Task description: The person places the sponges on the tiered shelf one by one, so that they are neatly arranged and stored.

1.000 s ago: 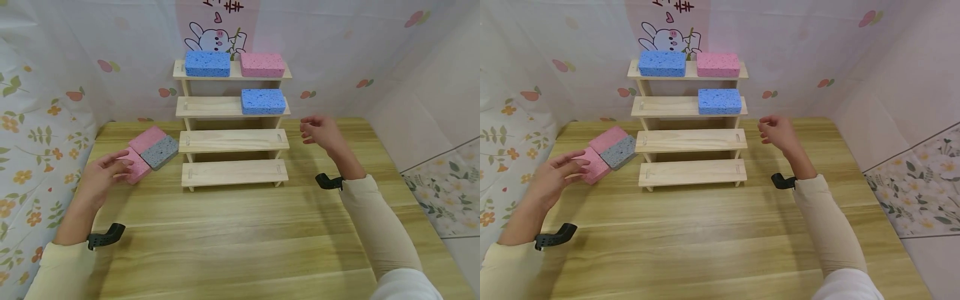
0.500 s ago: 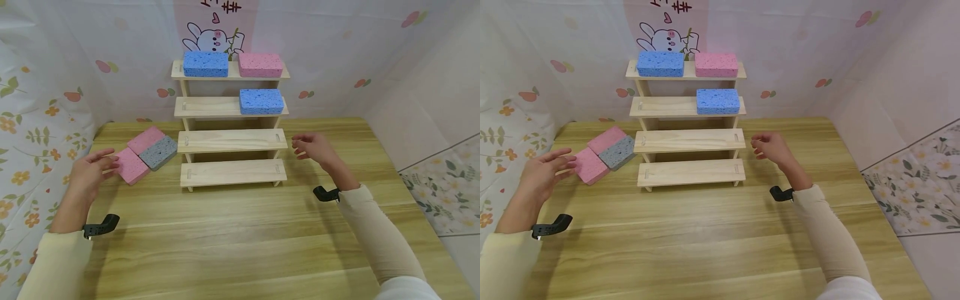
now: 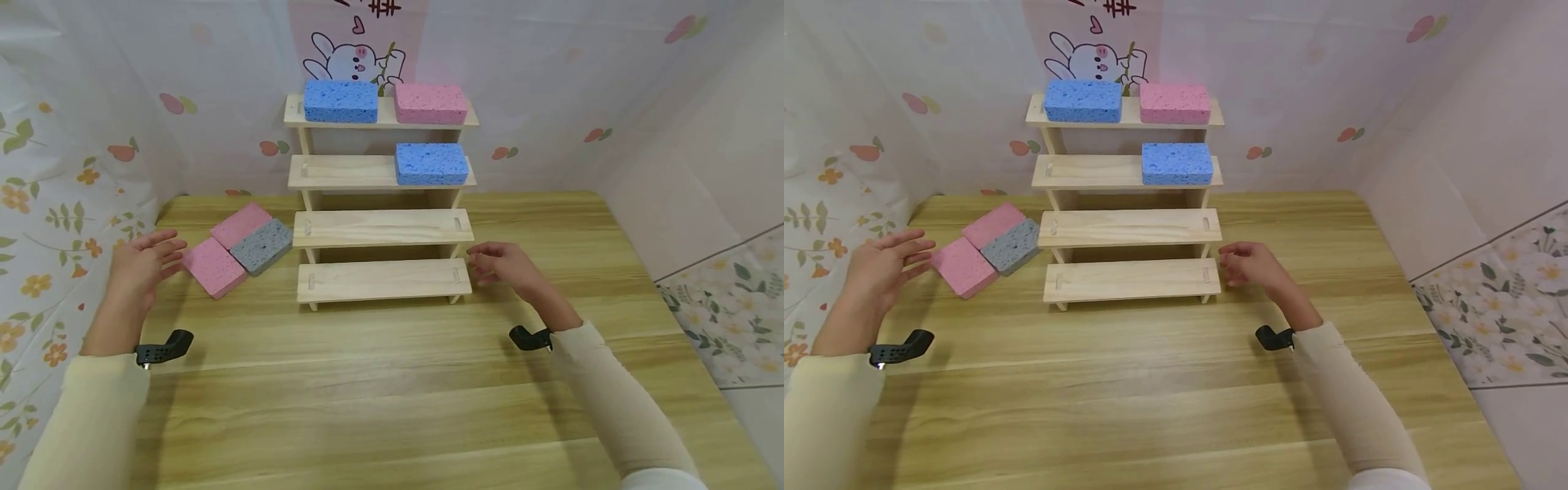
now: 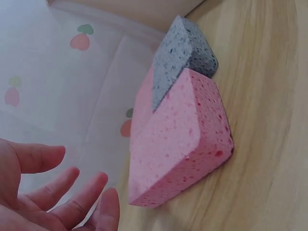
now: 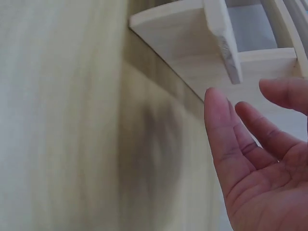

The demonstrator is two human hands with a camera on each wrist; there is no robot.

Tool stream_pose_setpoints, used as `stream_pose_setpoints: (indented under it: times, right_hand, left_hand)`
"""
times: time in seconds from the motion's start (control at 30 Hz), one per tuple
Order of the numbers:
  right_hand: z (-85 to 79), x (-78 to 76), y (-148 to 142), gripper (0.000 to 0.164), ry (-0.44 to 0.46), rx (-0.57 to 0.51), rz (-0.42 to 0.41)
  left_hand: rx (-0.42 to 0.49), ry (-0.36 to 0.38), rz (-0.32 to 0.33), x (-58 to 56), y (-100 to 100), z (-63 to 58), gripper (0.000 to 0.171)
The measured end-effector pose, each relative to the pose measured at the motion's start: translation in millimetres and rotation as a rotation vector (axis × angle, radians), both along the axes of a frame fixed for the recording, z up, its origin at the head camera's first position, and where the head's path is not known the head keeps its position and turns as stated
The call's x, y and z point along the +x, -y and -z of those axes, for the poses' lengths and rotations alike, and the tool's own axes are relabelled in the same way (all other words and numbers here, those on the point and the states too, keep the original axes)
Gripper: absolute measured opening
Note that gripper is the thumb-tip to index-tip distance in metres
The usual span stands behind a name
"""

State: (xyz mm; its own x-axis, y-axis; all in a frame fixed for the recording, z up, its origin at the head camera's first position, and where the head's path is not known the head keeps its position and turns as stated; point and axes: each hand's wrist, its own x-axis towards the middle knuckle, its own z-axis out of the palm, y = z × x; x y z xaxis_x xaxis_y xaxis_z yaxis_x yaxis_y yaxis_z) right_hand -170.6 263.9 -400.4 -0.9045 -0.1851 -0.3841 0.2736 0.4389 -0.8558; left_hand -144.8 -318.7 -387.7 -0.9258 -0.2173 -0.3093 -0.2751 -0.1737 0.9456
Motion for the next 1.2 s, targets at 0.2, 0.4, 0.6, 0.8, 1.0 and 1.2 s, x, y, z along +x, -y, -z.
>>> stream_pose_setpoints:
  times: [0.2, 0.4, 0.6, 0.8, 1.0, 1.2]
  right_hand:
    - [9.5, 7.9, 2, 0.044, 0.019, -0.047, 0.002]
    - [18.6, 13.5, 1, 0.049, 0.038, -0.114, 0.009]
    - [24.8, 18.1, 3, 0.054, 0.083, -0.193, 0.027]
    - [29.0, 22.1, 6, 0.058, 0.099, -0.263, 0.026]
    - [30.7, 23.2, 6, 0.060, 0.098, -0.288, 0.033]
    - [32.8, 23.1, 7, 0.058, 0.098, -0.296, 0.038]
  left_hand:
    - [-0.031, 0.036, -0.021, -1.1, 5, 7.2, 0.019]
    - [-0.036, 0.101, -0.068, 0.5, 8, 14.7, 0.019]
    - [-0.065, 0.204, -0.059, -2.3, 5, 20.7, 0.022]
    - [-0.201, 0.256, -0.064, -6.4, -2, 26.7, 0.063]
    - [-0.425, 0.319, -0.013, -12.3, -5, 31.6, 0.071]
    - [-0.485, 0.334, -0.009, -14.6, -5, 35.1, 0.066]
